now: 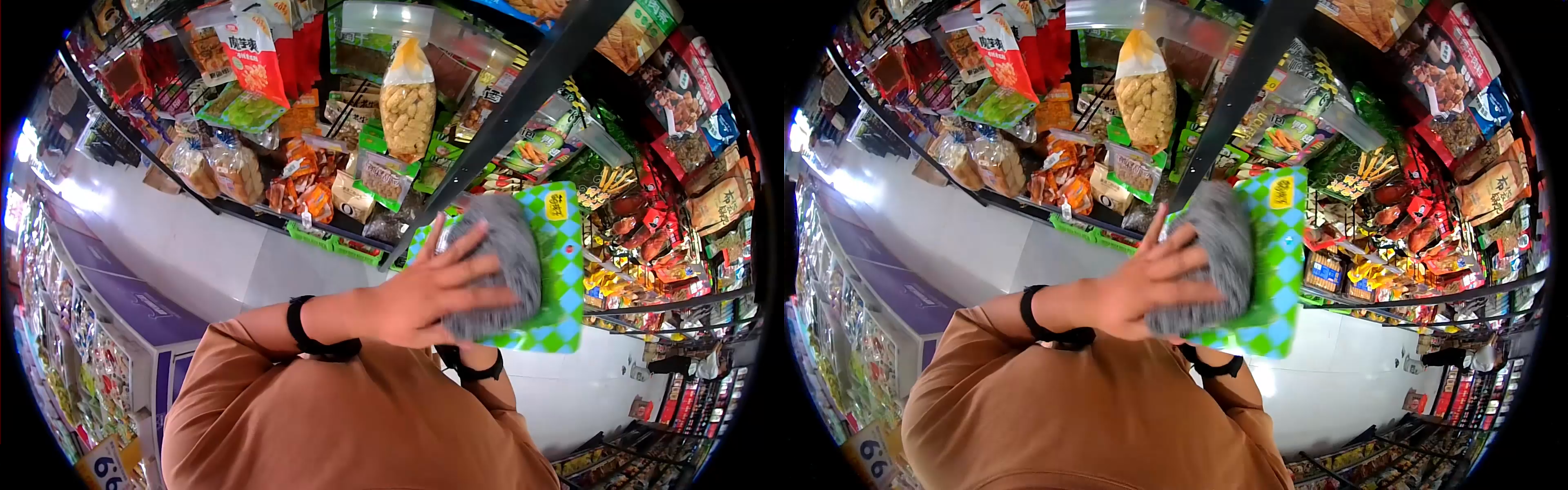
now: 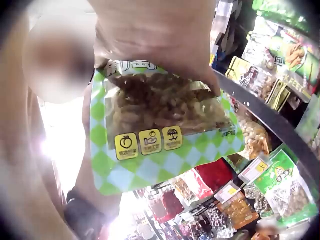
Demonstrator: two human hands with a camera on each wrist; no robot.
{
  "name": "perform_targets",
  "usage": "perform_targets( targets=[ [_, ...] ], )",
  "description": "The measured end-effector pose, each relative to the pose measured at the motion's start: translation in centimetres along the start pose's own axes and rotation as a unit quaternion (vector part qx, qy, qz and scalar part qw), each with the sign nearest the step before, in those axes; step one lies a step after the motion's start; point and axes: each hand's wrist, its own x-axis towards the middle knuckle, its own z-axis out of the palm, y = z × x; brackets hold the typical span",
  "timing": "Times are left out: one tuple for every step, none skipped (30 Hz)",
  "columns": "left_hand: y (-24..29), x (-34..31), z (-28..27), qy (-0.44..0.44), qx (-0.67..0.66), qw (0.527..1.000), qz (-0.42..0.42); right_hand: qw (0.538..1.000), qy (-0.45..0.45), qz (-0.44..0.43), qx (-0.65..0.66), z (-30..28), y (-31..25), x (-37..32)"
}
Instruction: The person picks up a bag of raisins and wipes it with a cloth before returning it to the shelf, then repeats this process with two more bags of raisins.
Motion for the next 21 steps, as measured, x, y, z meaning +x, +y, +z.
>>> perform_targets(
  targets=[
    [-0.2, -0.5, -0.5, -0.001, -0.003, 1.0, -0.004, 0.999, -0.01, -0.026, -0.023, 0.9, -0.2, 0.6],
    [-0.6, -0.9, -1.3, 0.054, -0.073, 0.993, -0.069, 0.997, -0.026, -0.056, -0.049, 1.9, 0.1, 1.3],
    [-1.0, -1.4, -2.0, 0.108, -0.141, 0.975, -0.133, 0.994, -0.037, -0.075, -0.069, 2.7, 0.2, 1.4],
    [-1.4, -2.1, -2.5, 0.107, -0.143, 0.975, -0.136, 0.99, -0.048, -0.097, -0.093, 3.4, 0.6, 1.9],
    [-2.1, -2.9, -2.8, 0.103, -0.28, 0.939, -0.171, 0.985, -0.053, -0.118, -0.114, 4.4, 1.1, 2.5],
    [-2.5, -3.6, -3.1, 0.098, -0.411, 0.884, -0.201, 0.981, -0.055, -0.136, -0.126, 5.4, 1.3, 3.1],
    [-2.6, -4.1, -3.4, 0.1, -0.412, 0.883, -0.202, 0.978, -0.057, -0.15, -0.134, 6.3, 1.1, 3.5],
    [-2.5, -4.6, -3.7, 0.101, -0.393, 0.898, -0.168, 0.974, -0.054, -0.169, -0.142, 7.5, 0.9, 4.1],
    [-2.6, -5.2, -4.0, 0.102, -0.373, 0.912, -0.136, 0.97, -0.049, -0.186, -0.146, 8.5, 0.8, 4.8],
    [-2.9, -6.0, -4.0, 0.101, -0.379, 0.913, -0.112, 0.967, -0.043, -0.202, -0.15, 9.5, 0.8, 5.4],
    [-2.4, -6.3, -5.4, 0.13, -0.22, 0.963, -0.082, 0.963, -0.032, -0.218, -0.158, 10.4, 1.0, 6.1],
    [-2.6, -7.1, -5.8, 0.1, -0.23, 0.966, -0.067, 0.958, -0.021, -0.234, -0.164, 11.3, 1.2, 6.7],
    [-2.8, -8.1, -6.2, 0.07, -0.241, 0.967, -0.051, 0.953, -0.012, -0.252, -0.169, 12.4, 1.9, 7.9],
    [-2.2, -8.9, -7.2, 0.061, -0.229, 0.97, -0.052, 0.948, -0.002, -0.263, -0.178, 13.1, 2.1, 8.3],
    [-1.4, -9.5, -8.3, 0.053, -0.218, 0.973, -0.053, 0.943, 0.008, -0.278, -0.185, 13.8, 2.5, 8.8],
    [-0.9, -10.1, -8.9, 0.072, -0.238, 0.965, -0.08, 0.938, 0.017, -0.289, -0.19, 14.6, 2.9, 9.6],
    [-0.7, -11.0, -9.8, 0.072, -0.241, 0.964, -0.08, 0.933, 0.026, -0.302, -0.194, 15.4, 3.1, 10.3],
    [-0.7, -12.0, -10.8, 0.024, -0.165, 0.983, -0.073, 0.927, 0.034, -0.315, -0.199, 16.3, 3.2, 10.8],
    [-0.7, -13.0, -11.5, -0.024, -0.088, 0.994, -0.065, 0.921, 0.041, -0.329, -0.204, 17.4, 3.3, 11.2],
    [-0.7, -13.8, -11.8, -0.009, -0.082, 0.995, -0.061, 0.917, 0.042, -0.34, -0.205, 18.4, 3.5, 11.6],
    [-1.1, -14.5, -12.2, -0.009, -0.084, 0.995, -0.06, 0.912, 0.046, -0.349, -0.21, 19.3, 3.7, 11.9]
  ],
)
